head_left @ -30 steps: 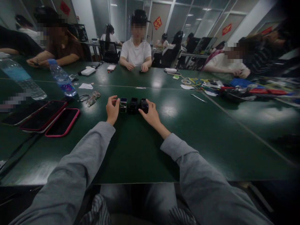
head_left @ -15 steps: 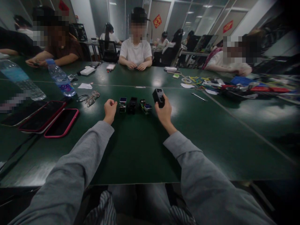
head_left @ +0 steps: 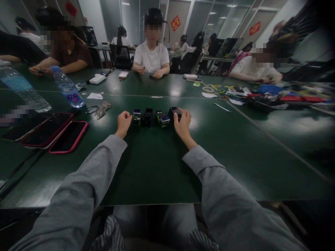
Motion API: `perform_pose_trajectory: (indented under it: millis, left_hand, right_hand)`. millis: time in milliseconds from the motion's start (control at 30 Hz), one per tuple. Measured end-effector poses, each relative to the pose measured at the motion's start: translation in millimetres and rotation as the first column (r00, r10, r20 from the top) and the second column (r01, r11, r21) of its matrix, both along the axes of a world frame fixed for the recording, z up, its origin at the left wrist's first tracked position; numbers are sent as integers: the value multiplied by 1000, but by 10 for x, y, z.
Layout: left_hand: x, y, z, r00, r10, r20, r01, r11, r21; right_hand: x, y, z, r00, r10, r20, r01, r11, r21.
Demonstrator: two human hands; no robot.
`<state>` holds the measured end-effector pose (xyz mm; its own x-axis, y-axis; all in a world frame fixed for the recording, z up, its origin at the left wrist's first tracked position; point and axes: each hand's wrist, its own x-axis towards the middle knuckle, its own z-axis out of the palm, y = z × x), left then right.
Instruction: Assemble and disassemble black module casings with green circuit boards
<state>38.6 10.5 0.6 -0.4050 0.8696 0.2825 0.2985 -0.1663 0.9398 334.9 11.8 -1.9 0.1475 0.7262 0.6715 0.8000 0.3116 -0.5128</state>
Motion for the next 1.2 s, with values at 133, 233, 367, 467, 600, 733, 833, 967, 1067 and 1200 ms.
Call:
perform_pose_trajectory:
  millis: [133, 233, 367, 467, 600, 733, 833, 967, 1067, 1200]
  left_hand:
    - [40, -53, 62, 1000, -9, 0, 9, 1000, -17]
    - [65, -85, 94, 1000, -26, -9, 26, 999, -28]
    - [59, -75, 81, 999, -20, -28, 19, 999, -37]
    - [31, -38, 33, 999, -15, -49, 14, 1000, -26]
    - [5, -4, -17, 998, -12, -59, 12, 1000, -5]
    - [0, -2, -24, 998, -18, -66, 18, 1000, -2]
    - [-4, -1, -24, 998, -25, -62, 25, 1000, -2]
    - [-13, 11, -37, 996, -16, -91, 18, 1000, 16]
    - [-18, 19, -48, 996, -18, -86, 20, 1000, 16]
    - [-21, 26, -57, 997, -23, -74, 24, 1000, 11]
  right_hand:
    - [-257, -206, 81, 977, 160, 141, -160, 987, -11]
    - [-430, -339, 101, 921, 280, 271, -268, 960, -82]
    - [-468, -353, 82, 862, 380, 335, -342, 924, -169]
    - [-421, -295, 62, 867, 389, 310, -349, 920, -179]
    - [-395, -252, 40, 880, 387, 276, -353, 921, -165]
    - [-394, -242, 8, 933, 281, 224, -260, 958, -120]
    - [-380, -226, -10, 960, 212, 181, -196, 975, -102]
    - [-372, -215, 5, 966, 202, 162, -187, 977, -106]
    - [-380, -228, 37, 966, 185, 180, -170, 981, -95]
    - [-397, -260, 70, 964, 199, 177, -186, 978, -92]
